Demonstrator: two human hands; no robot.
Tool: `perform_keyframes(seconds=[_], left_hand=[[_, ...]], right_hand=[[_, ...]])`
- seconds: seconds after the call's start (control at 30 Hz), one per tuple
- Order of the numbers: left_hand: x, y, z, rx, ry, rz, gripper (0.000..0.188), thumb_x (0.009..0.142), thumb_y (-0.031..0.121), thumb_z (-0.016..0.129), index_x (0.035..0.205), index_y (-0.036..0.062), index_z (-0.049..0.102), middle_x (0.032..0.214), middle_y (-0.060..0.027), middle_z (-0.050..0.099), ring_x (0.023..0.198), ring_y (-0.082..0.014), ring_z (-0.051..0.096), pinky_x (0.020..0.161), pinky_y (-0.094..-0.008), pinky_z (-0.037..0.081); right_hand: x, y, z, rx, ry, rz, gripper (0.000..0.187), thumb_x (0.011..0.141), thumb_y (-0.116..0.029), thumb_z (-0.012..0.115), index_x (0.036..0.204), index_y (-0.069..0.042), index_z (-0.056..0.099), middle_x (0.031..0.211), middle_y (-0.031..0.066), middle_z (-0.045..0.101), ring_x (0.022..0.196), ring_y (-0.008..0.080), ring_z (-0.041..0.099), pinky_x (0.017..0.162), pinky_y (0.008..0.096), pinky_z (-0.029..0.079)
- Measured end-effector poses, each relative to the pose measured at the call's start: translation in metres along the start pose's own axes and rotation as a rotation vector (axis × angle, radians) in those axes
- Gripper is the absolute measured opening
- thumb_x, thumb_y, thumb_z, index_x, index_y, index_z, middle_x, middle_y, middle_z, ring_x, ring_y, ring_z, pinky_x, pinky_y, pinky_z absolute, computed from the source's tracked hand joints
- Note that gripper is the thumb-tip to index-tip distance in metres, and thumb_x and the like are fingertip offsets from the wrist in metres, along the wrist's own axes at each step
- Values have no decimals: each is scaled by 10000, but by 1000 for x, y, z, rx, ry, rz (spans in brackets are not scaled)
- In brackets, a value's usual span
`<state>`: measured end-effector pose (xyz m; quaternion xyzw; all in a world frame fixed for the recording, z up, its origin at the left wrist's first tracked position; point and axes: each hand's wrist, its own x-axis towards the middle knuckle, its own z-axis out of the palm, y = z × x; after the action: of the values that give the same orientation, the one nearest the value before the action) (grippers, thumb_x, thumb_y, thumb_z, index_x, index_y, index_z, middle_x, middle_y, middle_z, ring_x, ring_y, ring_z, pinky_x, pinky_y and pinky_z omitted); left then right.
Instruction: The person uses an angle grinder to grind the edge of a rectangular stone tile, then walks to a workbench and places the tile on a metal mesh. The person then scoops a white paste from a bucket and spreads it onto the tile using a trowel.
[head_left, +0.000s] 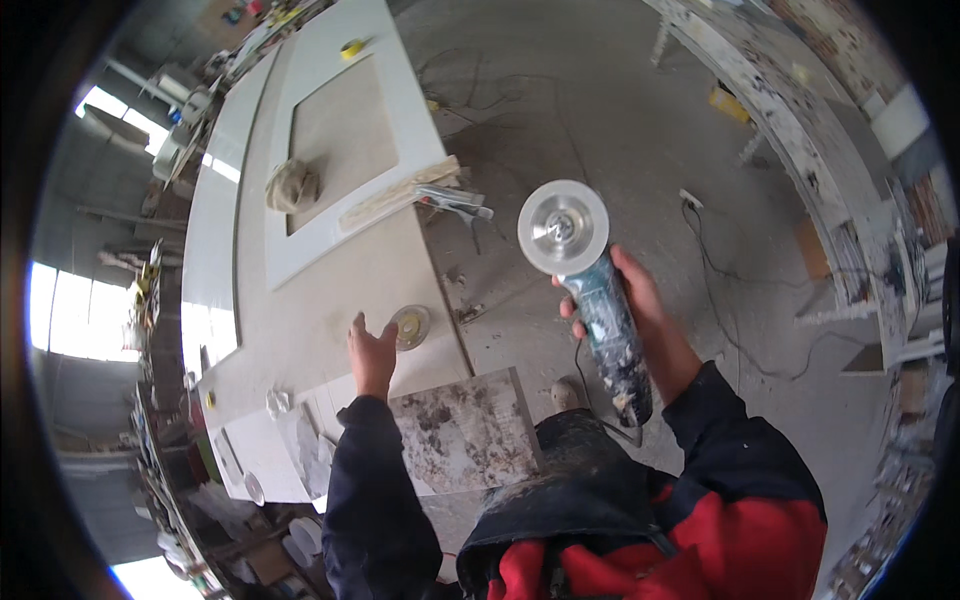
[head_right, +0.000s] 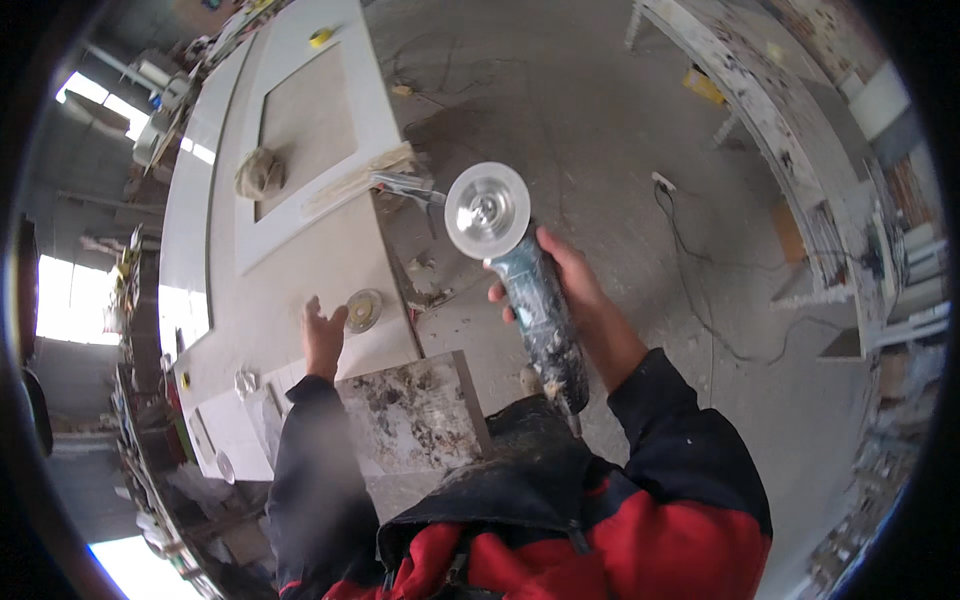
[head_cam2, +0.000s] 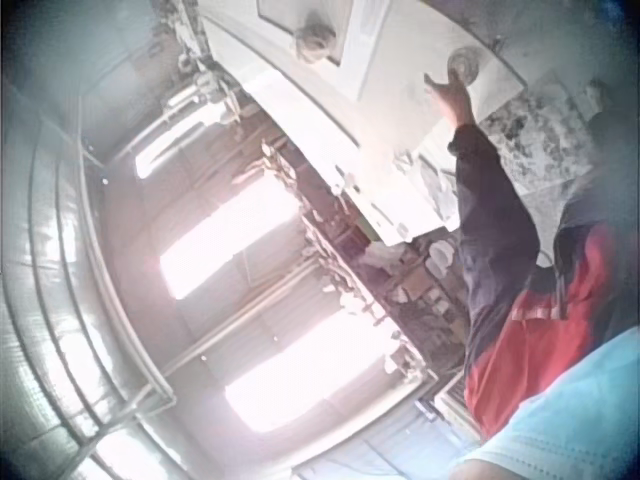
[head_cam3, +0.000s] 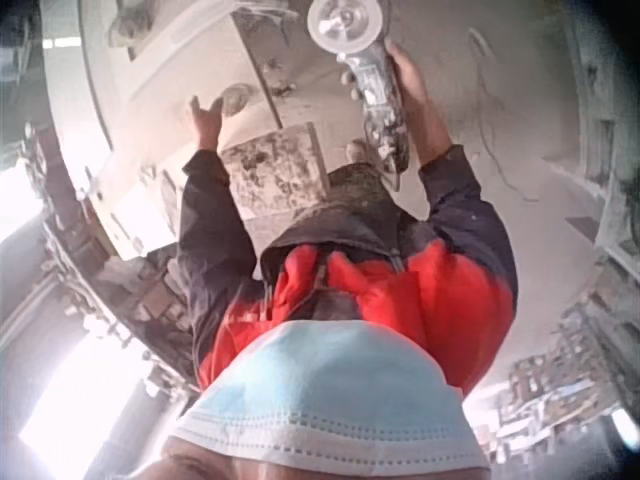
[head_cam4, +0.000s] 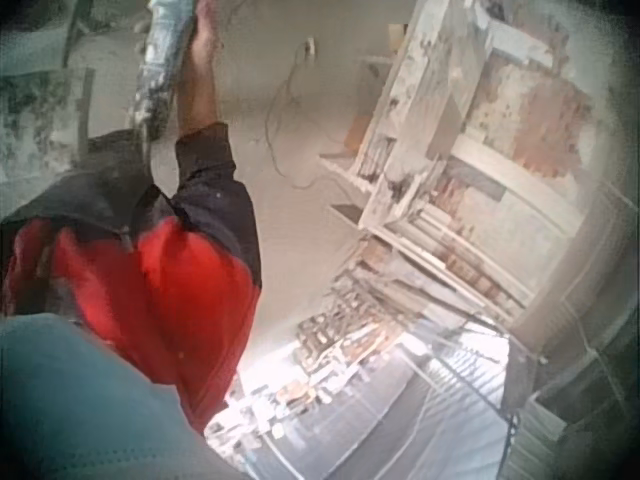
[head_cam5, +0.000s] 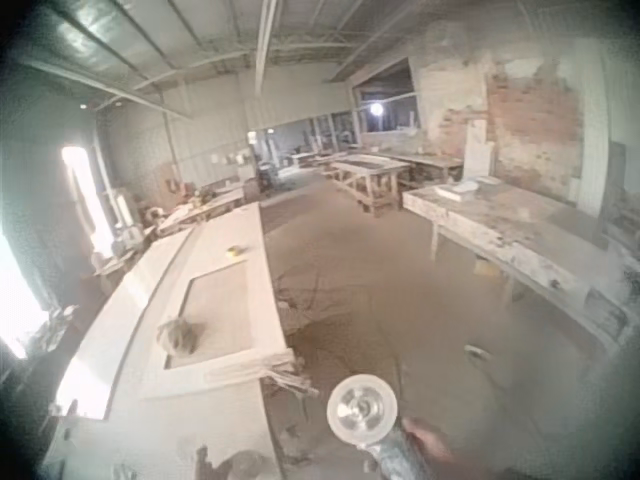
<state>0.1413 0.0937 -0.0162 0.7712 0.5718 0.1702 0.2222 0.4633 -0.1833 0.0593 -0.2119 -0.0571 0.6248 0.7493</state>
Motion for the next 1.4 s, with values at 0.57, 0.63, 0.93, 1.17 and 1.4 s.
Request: perform_keyframes(seconds=[0.57, 0.63, 0.93, 1.17, 1.4], left_hand=[[-98, 210, -61, 228, -261, 1680, 555, 835, 496, 760, 1274, 162, 700, 1365, -133, 625, 1231, -394, 574, 1049, -569, 438], [-111, 217, -53, 41, -131, 1488, 534, 842, 428, 735, 1261, 101, 684, 1322, -170, 626, 1167, -398, 573, 1003, -545, 452], [-160, 245, -19, -1002, -9, 327, 407, 1076, 186, 495, 1419, -33, 498, 1091, -99, 641, 873, -137, 629, 765, -262, 514], [-157, 236, -17, -1080, 64, 158, 356, 1051, 235, 592, 1278, -37, 625, 1105, -38, 637, 1008, -114, 550, 903, -272, 453], [-182, 217, -15, -948, 48, 56, 488, 1073, 347, 590, 1359, -47, 558, 1143, -115, 635, 1057, -173, 603, 936, -301, 477]], right_hand=[[-36, 93, -3, 109, -304, 292, 590, 958, -144, 572, 1516, -21, 424, 1141, 188, 691, 815, 276, 742, 667, 388, 637], [-44, 83, 10, 99, -244, 231, 593, 938, -113, 577, 1496, -24, 399, 1048, 188, 682, 663, 281, 714, 548, 407, 609], [-33, 92, 28, -171, 7, -89, 595, 919, -35, 697, 1471, -3, 479, 1138, 103, 702, 978, 142, 675, 861, 296, 546], [-57, 105, 50, -604, 260, -292, 597, 872, -96, 762, 1414, 16, 538, 1133, 129, 694, 987, 161, 668, 857, 305, 549], [-74, 102, 56, -407, 330, -139, 614, 910, -154, 711, 1446, -2, 453, 1037, 210, 699, 720, 275, 730, 627, 367, 604]])
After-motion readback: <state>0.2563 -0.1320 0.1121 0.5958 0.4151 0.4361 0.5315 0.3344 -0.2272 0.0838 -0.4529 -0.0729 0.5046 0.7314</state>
